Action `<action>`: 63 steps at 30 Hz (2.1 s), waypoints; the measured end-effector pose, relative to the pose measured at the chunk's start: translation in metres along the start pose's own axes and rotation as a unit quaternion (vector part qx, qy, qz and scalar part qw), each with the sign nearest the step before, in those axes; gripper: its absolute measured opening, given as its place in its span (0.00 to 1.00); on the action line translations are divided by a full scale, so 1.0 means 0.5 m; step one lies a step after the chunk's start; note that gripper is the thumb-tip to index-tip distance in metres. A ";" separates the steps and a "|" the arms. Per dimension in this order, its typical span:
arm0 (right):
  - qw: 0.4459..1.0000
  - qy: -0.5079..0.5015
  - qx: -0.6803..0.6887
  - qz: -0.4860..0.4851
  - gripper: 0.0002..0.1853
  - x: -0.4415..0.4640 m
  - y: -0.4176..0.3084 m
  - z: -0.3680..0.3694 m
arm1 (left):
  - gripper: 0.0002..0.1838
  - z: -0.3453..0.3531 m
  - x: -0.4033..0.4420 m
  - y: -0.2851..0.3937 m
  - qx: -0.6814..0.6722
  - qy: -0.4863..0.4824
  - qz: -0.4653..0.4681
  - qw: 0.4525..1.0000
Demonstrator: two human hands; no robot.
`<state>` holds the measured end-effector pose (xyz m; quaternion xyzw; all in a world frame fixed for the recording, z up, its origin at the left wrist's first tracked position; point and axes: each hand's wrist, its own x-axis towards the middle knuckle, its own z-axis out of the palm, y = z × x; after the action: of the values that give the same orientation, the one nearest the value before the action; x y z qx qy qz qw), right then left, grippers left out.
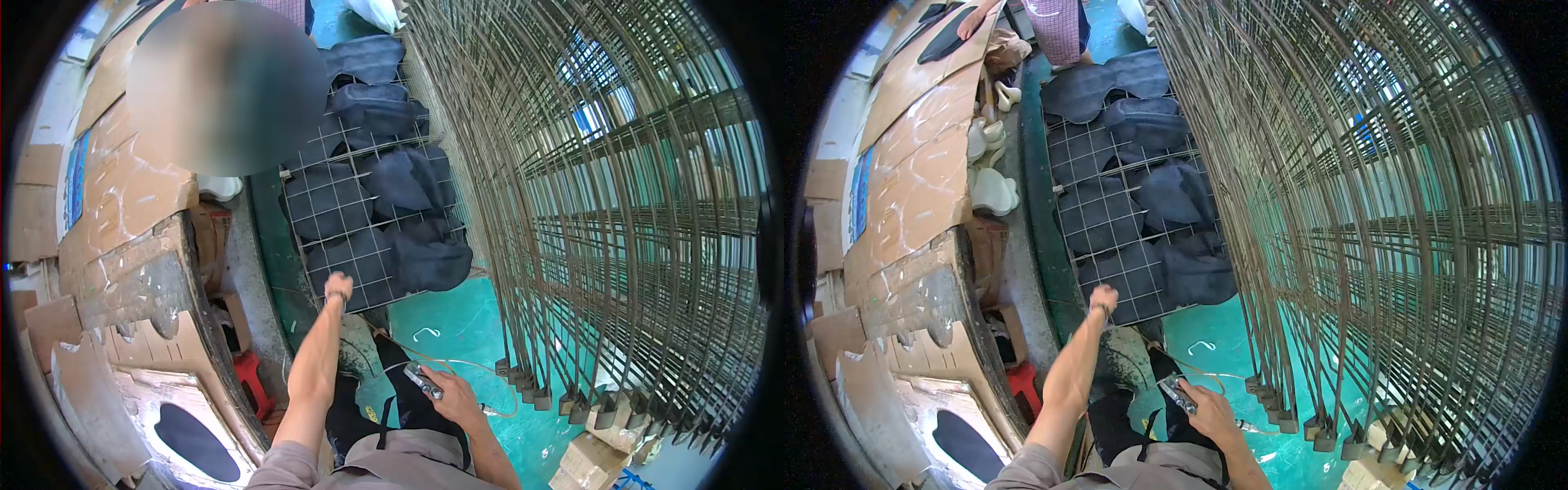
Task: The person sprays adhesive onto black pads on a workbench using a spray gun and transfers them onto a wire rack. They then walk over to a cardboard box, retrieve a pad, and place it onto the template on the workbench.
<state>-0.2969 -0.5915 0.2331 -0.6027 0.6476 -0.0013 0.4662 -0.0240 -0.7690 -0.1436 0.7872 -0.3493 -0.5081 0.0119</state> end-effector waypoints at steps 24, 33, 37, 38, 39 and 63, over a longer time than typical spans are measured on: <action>0.789 -0.252 -0.024 -0.560 0.26 -0.366 -0.768 0.103 | 0.20 -0.082 -0.913 -0.825 -0.632 0.278 -0.144 0.709; 0.719 -0.389 -0.117 -0.564 0.31 -0.519 -0.815 0.295 | 0.10 0.363 -1.070 -1.019 -0.552 0.100 -0.400 0.725; 0.723 -0.328 -0.084 -0.602 0.27 -0.549 -0.834 0.390 | 0.08 0.360 -1.148 -1.013 -0.694 0.142 -0.406 0.577; 0.728 -0.311 -0.076 -0.606 0.27 -0.554 -0.841 0.408 | 0.10 0.342 -1.156 -1.018 -0.696 0.149 -0.406 0.573; 0.732 -0.294 -0.069 -0.611 0.26 -0.558 -0.847 0.425 | 0.12 0.323 -1.161 -1.024 -0.699 0.155 -0.407 0.568; 0.782 -0.295 -0.188 -0.517 0.28 -0.572 -0.825 0.298 | 0.17 0.238 -1.070 -1.094 -0.732 0.227 -0.293 0.571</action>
<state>0.0689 -0.3972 0.5536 -0.8935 0.0574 0.0576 0.4417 0.0454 -0.0150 0.0180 0.6585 0.4064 -0.3705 0.5137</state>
